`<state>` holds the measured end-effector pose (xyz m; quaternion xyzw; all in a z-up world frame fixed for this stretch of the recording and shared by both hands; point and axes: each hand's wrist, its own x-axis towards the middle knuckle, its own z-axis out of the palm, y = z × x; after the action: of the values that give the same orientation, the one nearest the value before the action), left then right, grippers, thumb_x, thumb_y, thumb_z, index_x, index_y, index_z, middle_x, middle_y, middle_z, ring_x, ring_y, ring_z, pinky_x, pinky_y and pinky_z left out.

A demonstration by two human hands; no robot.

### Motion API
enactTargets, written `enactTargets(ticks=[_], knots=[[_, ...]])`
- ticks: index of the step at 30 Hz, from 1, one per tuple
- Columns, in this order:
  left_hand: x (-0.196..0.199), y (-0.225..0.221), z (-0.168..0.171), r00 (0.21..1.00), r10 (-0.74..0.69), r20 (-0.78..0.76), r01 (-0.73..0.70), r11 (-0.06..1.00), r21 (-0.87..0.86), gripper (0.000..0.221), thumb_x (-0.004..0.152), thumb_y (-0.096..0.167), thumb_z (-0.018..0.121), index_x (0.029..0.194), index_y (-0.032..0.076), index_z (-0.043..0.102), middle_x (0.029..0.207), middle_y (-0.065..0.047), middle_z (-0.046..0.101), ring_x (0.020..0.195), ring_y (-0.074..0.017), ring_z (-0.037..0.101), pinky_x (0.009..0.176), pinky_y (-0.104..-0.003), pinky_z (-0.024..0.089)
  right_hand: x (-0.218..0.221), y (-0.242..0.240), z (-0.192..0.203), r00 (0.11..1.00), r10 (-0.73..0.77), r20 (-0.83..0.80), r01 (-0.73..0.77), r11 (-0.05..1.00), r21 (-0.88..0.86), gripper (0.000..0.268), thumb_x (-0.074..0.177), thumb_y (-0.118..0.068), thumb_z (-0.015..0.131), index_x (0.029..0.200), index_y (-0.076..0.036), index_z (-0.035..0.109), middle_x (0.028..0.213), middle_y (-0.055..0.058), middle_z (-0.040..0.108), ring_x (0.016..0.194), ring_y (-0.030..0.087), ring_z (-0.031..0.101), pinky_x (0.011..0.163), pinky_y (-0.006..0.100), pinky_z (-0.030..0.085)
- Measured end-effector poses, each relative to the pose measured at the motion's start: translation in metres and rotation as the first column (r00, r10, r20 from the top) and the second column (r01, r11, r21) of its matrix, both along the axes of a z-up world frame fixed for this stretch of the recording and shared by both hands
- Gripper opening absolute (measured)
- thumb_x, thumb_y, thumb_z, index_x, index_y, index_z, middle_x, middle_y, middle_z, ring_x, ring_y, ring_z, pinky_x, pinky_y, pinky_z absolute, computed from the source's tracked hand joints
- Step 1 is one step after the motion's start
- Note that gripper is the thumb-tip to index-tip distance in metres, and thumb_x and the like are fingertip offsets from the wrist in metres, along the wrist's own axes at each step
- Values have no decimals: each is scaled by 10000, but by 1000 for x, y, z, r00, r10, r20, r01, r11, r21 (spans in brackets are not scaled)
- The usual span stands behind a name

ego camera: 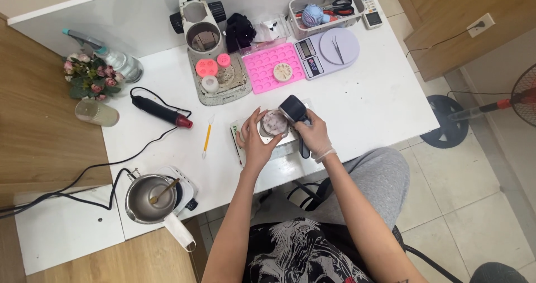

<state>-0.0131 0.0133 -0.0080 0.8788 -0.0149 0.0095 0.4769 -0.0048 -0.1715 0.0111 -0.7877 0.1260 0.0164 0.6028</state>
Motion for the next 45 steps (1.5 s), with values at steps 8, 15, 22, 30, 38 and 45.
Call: enactTargets(ticks=[8, 15, 22, 30, 38, 45], knots=[[-1, 0, 3, 1000, -6, -10, 6, 1000, -12, 1036, 724, 345, 892, 1563, 210, 298, 1468, 89, 573, 1447, -221, 317, 1159, -631, 32, -1, -3, -6, 998, -2, 65, 4, 1000, -21, 389, 834, -152, 657, 1171, 41, 678, 918, 84, 712, 796, 107, 619, 731, 270, 533], [0, 3, 6, 1000, -7, -2, 7, 1000, -12, 1008, 729, 339, 899, 1549, 209, 327, 1447, 75, 592, 1427, -222, 341, 1162, -639, 18, 0, -2, 1, 1000, 11, 24, -10, 1000, -18, 382, 827, -138, 650, 1166, 33, 685, 919, 86, 717, 794, 110, 627, 730, 268, 538], [-2, 6, 5, 998, -46, 49, 47, 999, -19, 987, 752, 315, 892, 1553, 190, 330, 1453, 61, 593, 1433, -220, 339, 1171, -611, 29, -1, 1, 1, 999, -1, 40, 2, 1000, -24, 365, 836, -117, 652, 1164, 40, 682, 914, 75, 713, 789, 108, 643, 722, 265, 544], [-2, 4, 1, 1000, -26, 6, 26, 999, -29, 992, 758, 336, 895, 1553, 187, 320, 1459, 67, 585, 1435, -218, 333, 1165, -636, 5, -1, 2, 0, 1000, -25, 18, 25, 1000, 17, 348, 845, -88, 639, 1163, 47, 680, 894, 64, 706, 765, 95, 642, 702, 254, 544], [-4, 5, -8, 999, -28, 35, 28, 999, -15, 966, 776, 408, 878, 1546, 185, 339, 1487, 69, 556, 1437, -218, 327, 1167, -658, -5, -1, 4, 0, 999, -37, 22, 37, 999, 6, 384, 835, -75, 643, 1200, 42, 673, 876, 53, 708, 746, 84, 642, 694, 241, 543], [-2, 4, -10, 998, -40, 48, 39, 999, 22, 930, 760, 442, 879, 1524, 222, 396, 1466, 67, 564, 1437, -215, 342, 1175, -640, 6, 1, 1, -4, 999, -35, 39, 35, 999, 2, 360, 843, -81, 642, 1176, 47, 680, 863, 57, 701, 740, 84, 622, 689, 245, 535]])
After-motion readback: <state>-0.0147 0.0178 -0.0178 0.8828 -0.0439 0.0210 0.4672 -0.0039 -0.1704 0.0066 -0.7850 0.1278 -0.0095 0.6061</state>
